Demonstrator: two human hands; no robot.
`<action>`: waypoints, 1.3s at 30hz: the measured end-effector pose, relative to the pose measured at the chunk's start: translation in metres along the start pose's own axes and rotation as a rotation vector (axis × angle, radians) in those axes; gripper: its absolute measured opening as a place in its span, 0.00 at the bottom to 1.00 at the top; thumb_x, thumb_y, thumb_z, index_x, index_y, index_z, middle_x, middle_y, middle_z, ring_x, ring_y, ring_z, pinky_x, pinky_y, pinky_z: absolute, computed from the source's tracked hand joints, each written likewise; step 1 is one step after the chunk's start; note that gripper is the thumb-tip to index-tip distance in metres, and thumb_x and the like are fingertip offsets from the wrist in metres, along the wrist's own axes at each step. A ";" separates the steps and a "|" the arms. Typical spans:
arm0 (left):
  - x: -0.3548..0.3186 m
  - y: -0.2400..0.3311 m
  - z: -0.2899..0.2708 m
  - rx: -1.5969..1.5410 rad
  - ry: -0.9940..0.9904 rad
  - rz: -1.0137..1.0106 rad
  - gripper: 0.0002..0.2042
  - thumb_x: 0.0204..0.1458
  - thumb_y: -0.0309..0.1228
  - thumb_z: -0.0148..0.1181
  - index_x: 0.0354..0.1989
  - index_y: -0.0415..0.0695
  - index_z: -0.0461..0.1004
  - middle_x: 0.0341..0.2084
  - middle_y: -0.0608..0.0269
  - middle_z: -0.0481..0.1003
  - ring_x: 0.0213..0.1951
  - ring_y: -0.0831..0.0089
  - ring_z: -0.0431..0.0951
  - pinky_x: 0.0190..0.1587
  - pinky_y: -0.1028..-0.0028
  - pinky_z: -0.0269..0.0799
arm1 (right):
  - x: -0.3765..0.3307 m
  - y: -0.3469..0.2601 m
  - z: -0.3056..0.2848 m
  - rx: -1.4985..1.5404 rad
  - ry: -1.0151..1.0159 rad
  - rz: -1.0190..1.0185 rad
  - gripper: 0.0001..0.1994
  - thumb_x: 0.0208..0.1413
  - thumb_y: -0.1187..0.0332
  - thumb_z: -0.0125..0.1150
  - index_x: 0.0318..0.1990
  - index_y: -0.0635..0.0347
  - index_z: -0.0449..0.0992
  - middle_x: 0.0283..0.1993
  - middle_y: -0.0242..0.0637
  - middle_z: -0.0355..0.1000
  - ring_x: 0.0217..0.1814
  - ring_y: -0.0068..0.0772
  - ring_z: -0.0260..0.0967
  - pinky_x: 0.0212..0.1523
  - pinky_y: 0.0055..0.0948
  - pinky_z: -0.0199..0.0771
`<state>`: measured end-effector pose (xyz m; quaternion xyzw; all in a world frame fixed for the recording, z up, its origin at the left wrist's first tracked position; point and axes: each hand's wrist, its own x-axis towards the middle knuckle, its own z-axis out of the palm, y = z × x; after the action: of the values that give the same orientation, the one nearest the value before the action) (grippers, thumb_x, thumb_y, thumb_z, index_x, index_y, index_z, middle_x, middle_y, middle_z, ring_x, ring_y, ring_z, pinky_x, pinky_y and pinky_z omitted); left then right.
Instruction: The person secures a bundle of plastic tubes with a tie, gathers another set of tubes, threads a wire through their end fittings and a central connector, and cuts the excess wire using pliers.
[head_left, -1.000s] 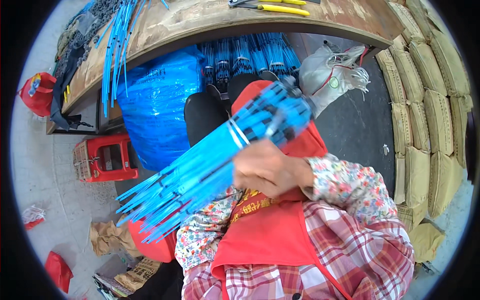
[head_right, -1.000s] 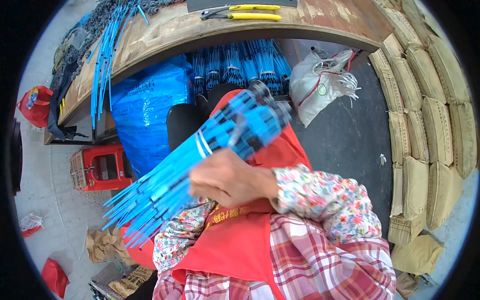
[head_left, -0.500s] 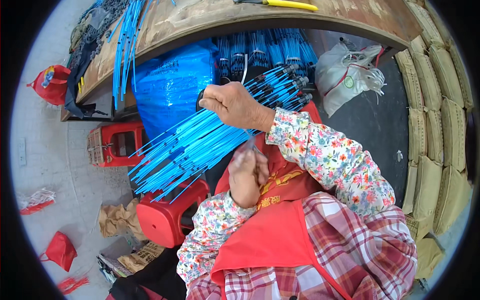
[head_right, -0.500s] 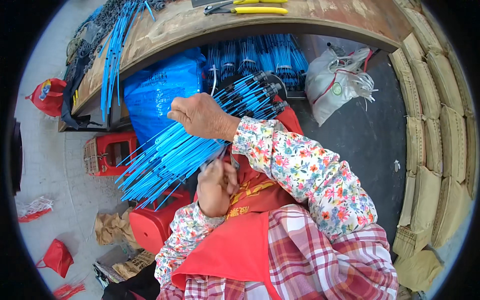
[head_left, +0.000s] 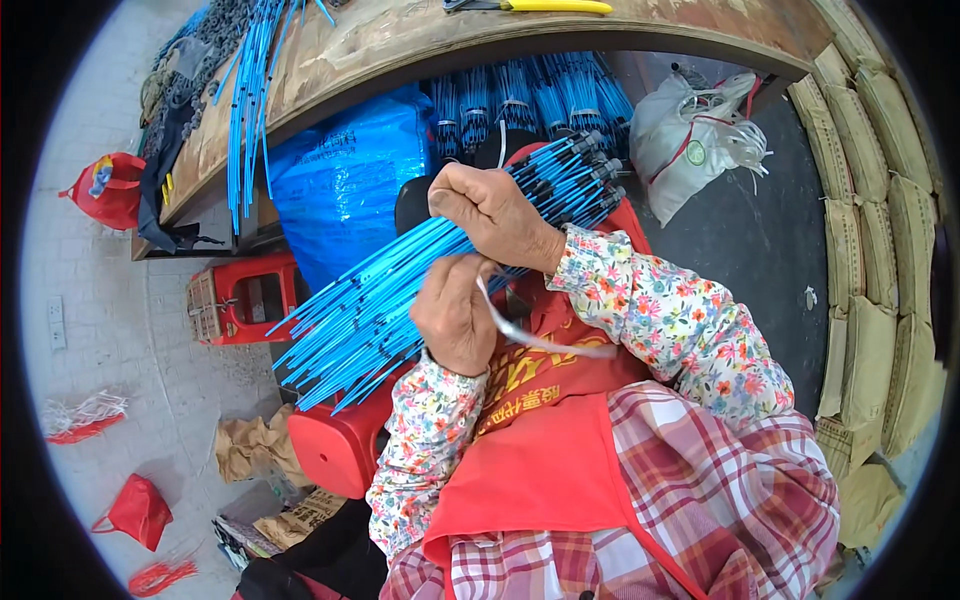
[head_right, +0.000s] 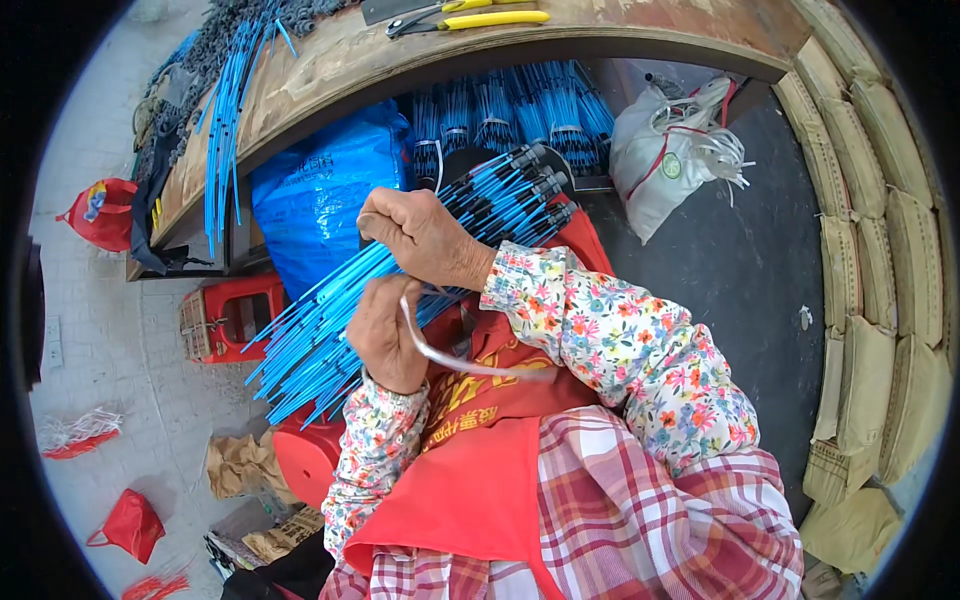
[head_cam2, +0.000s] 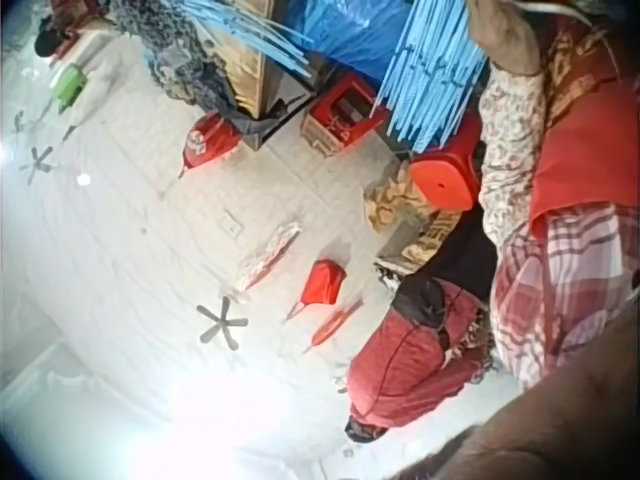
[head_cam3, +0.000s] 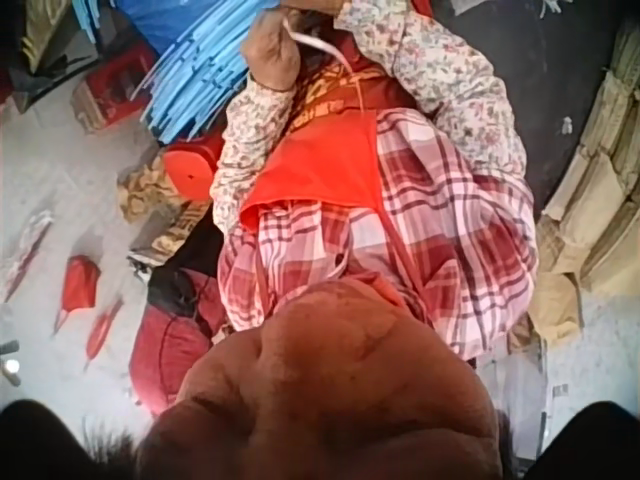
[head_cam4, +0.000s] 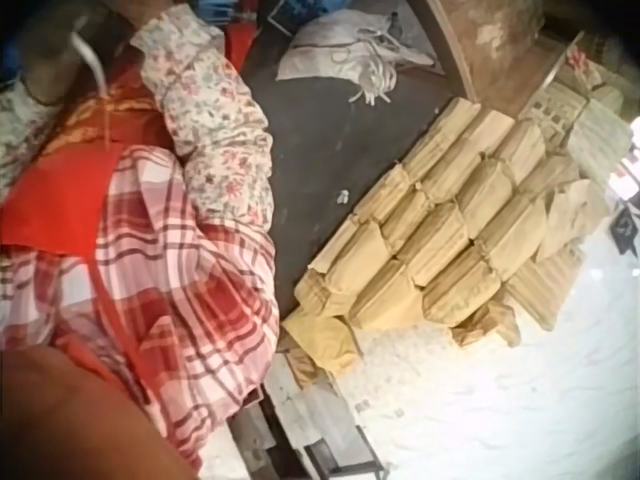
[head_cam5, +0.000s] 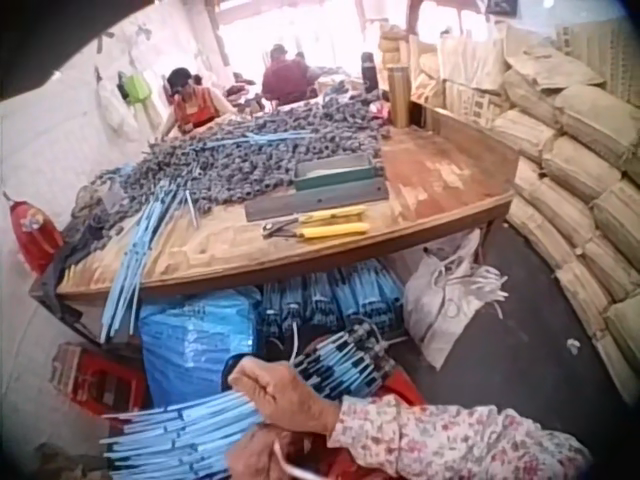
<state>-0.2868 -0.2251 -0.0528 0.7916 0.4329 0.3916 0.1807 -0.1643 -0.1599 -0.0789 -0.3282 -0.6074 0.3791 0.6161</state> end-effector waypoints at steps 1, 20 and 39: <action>0.005 -0.002 -0.003 -0.003 0.000 -0.002 0.03 0.48 0.18 0.56 0.32 0.35 0.73 0.29 0.52 0.75 0.29 0.60 0.75 0.30 0.72 0.69 | -0.002 -0.002 -0.001 0.004 0.025 -0.015 0.11 0.60 0.67 0.53 0.30 0.66 0.70 0.23 0.42 0.72 0.24 0.34 0.72 0.26 0.29 0.70; 0.015 -0.041 0.042 0.331 0.045 0.003 0.06 0.39 0.24 0.60 0.22 0.43 0.67 0.22 0.58 0.65 0.28 0.59 0.68 0.29 0.64 0.62 | -0.067 -0.088 0.021 0.073 -0.279 0.006 0.12 0.50 0.70 0.59 0.22 0.58 0.61 0.18 0.39 0.59 0.21 0.47 0.62 0.22 0.41 0.57; 0.084 -0.077 0.042 0.231 -0.287 -0.239 0.11 0.51 0.33 0.52 0.24 0.40 0.76 0.24 0.45 0.75 0.30 0.47 0.76 0.37 0.54 0.69 | -0.126 -0.052 0.003 1.136 0.357 0.540 0.08 0.63 0.65 0.50 0.33 0.57 0.68 0.28 0.31 0.65 0.33 0.29 0.63 0.44 0.35 0.66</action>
<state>-0.2694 -0.1106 -0.0886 0.7977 0.5354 0.1986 0.1936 -0.1608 -0.2953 -0.0966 -0.1506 -0.0969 0.7222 0.6681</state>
